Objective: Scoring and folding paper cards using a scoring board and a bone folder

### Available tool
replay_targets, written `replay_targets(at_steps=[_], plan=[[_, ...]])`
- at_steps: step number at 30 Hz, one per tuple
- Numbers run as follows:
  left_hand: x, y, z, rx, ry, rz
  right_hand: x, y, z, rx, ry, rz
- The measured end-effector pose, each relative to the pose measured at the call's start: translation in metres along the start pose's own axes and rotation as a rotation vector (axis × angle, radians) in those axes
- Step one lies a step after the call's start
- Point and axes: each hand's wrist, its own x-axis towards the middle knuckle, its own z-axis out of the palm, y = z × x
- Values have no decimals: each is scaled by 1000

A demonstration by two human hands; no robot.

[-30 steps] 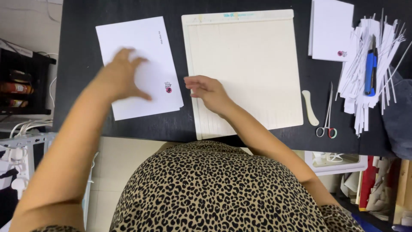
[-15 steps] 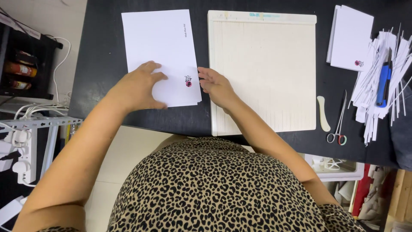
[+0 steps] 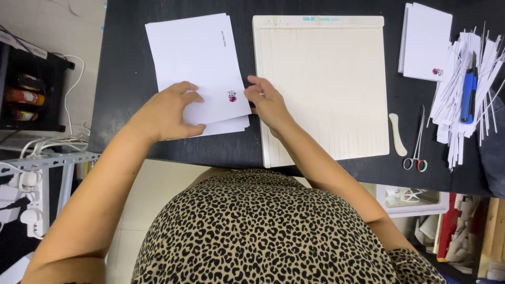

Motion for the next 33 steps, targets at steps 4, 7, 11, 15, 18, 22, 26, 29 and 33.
replay_targets(at_steps=[4, 7, 11, 15, 18, 22, 26, 29, 33], plan=[[-10, -17, 11, -165, 187, 53, 39, -13, 7, 182, 24, 122], [-22, -7, 9, -242, 326, 152, 129, 57, 21, -4, 18, -187], [-34, -7, 24, -349, 628, 110, 26, -72, 24, -361, -63, -593], [-33, -41, 62, -863, 983, -233, -4, -101, 1, -553, 29, -780], [-17, -42, 58, -1122, 891, -129, -5, -106, -25, -410, -77, -802], [20, -50, 38, -1388, 730, -25, -4, -88, -56, -124, -168, -561], [43, 26, -14, -1262, 816, 153, -13, -75, -95, -137, -75, -687], [59, 59, -17, -995, 796, 313, -33, -60, -137, -203, 233, -917], [79, 126, -17, -561, 675, 579, -54, -33, -194, -384, 452, -1007]])
